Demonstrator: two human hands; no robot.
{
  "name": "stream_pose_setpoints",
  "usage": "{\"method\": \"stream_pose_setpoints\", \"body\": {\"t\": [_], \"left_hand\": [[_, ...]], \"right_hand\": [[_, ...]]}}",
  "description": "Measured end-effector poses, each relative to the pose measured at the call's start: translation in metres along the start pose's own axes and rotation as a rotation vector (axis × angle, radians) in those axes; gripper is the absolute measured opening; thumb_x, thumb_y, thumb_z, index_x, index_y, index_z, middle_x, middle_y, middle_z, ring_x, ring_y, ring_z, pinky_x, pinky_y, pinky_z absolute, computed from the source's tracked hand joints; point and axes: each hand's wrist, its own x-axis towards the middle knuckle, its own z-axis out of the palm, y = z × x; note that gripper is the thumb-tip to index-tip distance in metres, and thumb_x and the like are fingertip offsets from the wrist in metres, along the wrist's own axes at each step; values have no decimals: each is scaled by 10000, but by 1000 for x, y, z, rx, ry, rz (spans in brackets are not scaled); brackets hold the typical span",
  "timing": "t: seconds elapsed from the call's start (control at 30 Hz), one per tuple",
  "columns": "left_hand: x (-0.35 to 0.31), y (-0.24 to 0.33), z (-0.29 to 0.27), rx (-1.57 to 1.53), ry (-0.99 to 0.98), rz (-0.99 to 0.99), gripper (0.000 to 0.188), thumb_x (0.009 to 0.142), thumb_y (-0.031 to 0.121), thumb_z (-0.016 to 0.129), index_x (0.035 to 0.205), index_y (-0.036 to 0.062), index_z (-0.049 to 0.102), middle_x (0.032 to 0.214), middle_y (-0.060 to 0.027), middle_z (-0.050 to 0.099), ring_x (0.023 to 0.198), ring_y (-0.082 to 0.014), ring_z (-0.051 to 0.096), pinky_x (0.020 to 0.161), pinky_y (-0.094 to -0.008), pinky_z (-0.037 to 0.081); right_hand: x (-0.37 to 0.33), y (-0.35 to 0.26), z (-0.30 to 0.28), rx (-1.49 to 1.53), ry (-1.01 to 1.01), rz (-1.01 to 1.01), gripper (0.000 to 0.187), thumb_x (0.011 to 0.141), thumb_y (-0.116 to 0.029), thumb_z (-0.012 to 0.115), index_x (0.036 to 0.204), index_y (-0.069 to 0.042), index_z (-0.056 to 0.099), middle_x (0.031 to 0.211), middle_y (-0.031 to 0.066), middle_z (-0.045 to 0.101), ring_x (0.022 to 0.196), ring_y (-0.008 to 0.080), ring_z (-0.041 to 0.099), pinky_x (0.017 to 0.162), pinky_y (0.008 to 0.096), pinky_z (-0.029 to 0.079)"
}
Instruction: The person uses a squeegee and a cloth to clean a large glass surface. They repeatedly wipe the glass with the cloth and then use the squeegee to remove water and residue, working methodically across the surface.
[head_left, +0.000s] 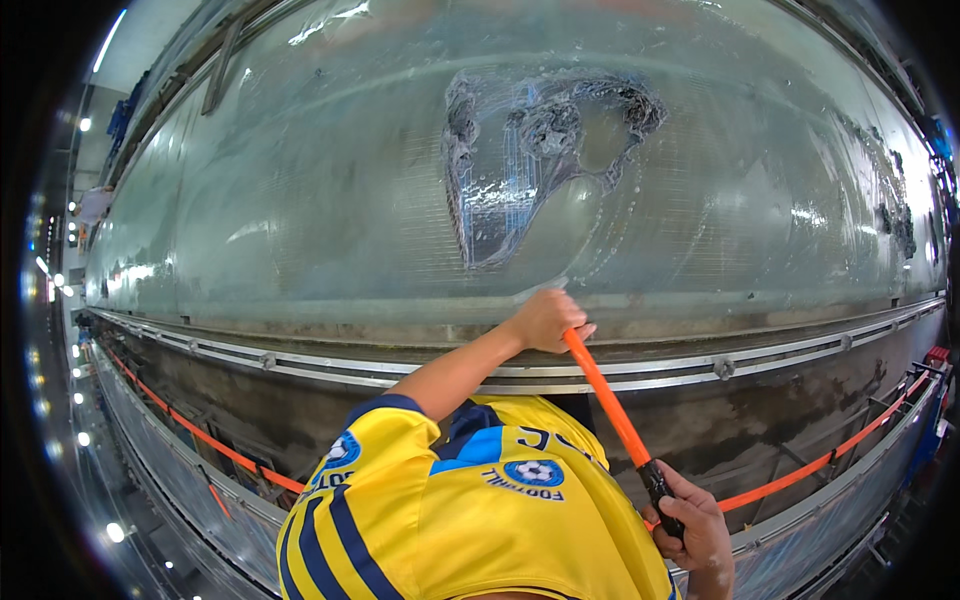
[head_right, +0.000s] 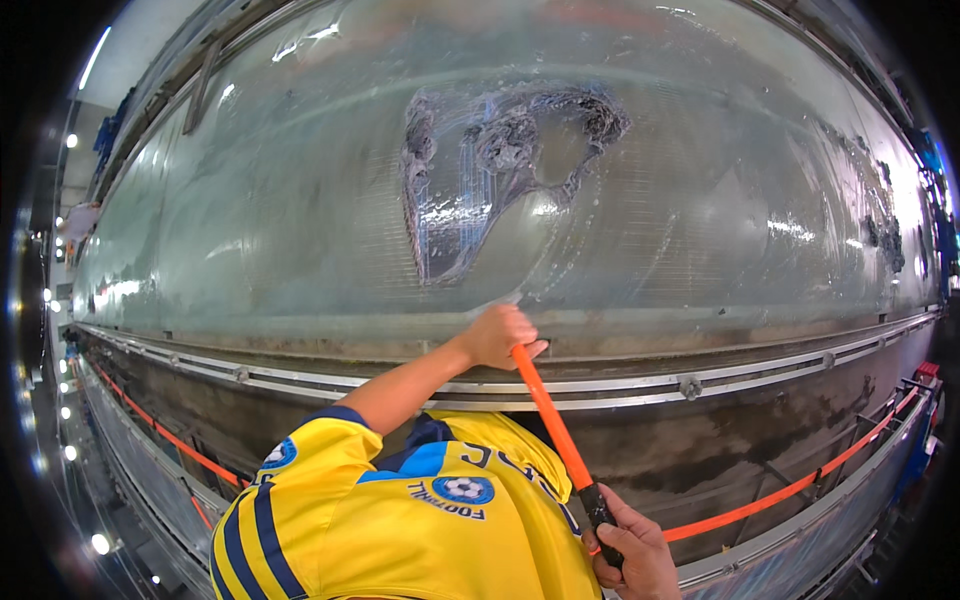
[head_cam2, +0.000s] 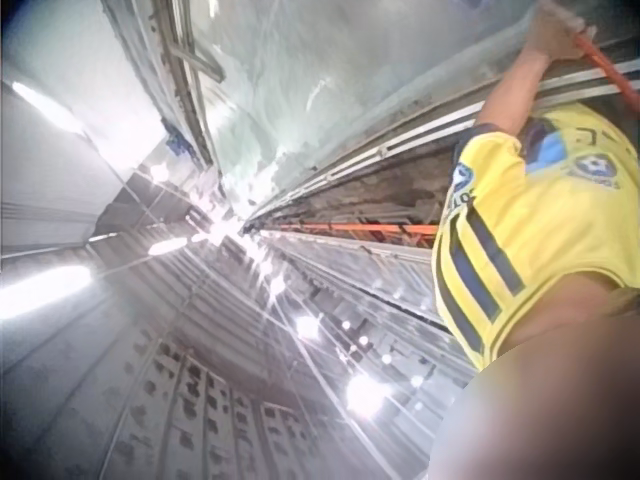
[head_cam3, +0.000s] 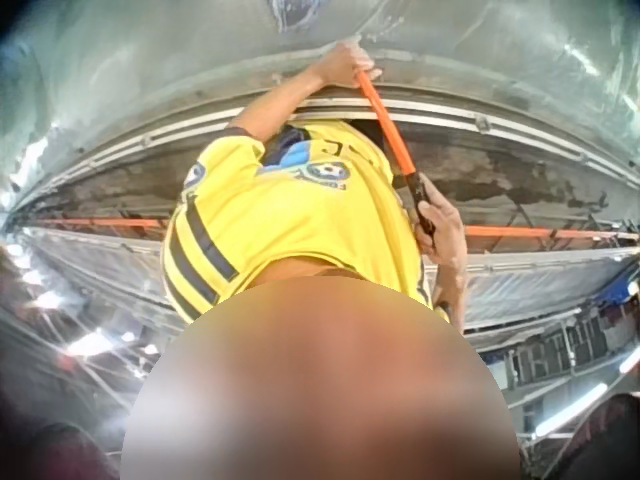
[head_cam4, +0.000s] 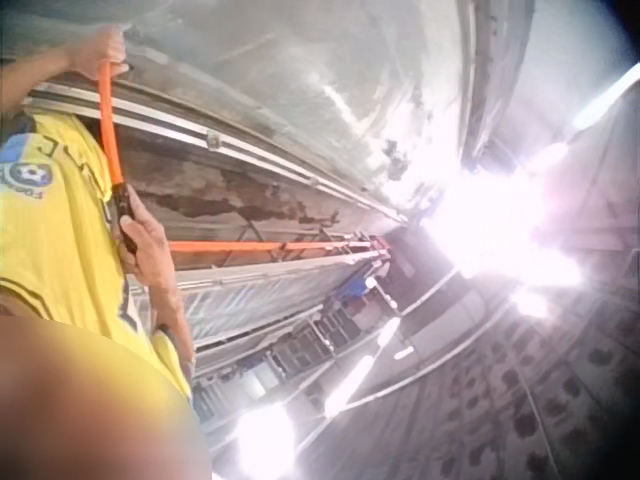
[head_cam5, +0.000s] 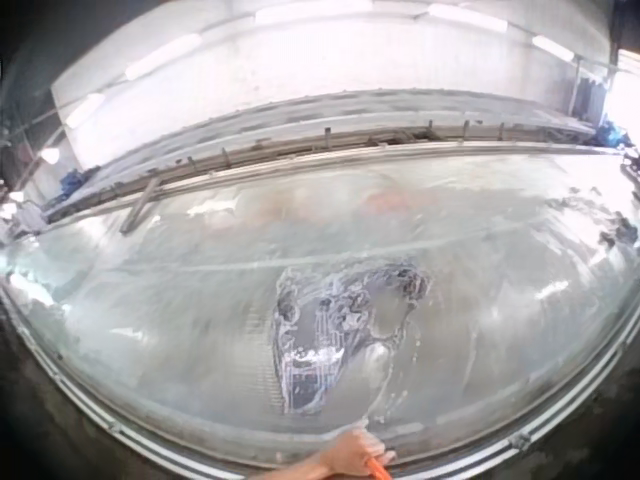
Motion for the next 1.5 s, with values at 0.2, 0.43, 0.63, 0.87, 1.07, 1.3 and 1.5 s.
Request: {"method": "stream_pose_setpoints", "body": {"t": [0.2,0.43,0.63,0.87,1.07,1.3,1.5], "left_hand": [[-21,-37,-33,110,13,39,445,825,234,704,510,115,414,496,-64,470,479,-284,517,478,-405,387],[13,-66,-32,-48,74,36,437,812,194,717,523,121,397,483,-59,458,444,-285,489,437,-402,363],[97,-121,-39,-92,55,176,401,834,215,698,544,118,439,487,-57,472,450,-286,509,441,-410,378],[196,-197,-40,9,51,272,416,845,221,686,539,97,431,500,-82,462,472,-310,506,447,-426,375],[114,-103,-23,-56,6,79,429,837,275,694,514,118,458,502,-107,465,487,-338,529,465,-450,385],[-50,-2,-25,-1,-25,-73,446,840,260,691,510,123,423,492,-89,452,470,-306,493,526,-441,396],[-31,-49,-48,79,78,-29,446,843,248,686,497,119,434,482,-71,490,464,-291,524,488,-406,401]], "right_hand": [[23,-7,31,-135,5,26,591,938,-21,508,1515,-42,387,811,121,572,400,84,376,362,214,285],[20,-78,85,-249,98,-27,568,974,-32,509,1528,-57,387,744,17,568,403,24,353,368,190,258],[37,-107,98,-61,213,-71,606,936,-46,535,1520,-36,379,767,97,582,372,62,361,341,211,278],[89,-140,81,-3,78,-279,548,983,-96,498,1519,-76,387,844,81,565,408,56,368,343,197,282],[47,-74,31,29,-44,-143,566,979,-98,507,1529,-125,377,826,93,575,410,61,386,345,201,290],[7,10,22,-70,-26,44,612,940,-63,527,1528,-49,361,817,114,590,411,79,414,357,212,298],[28,-21,67,-202,19,73,636,902,1,546,1516,-24,380,827,105,603,453,85,446,391,207,319]]}}
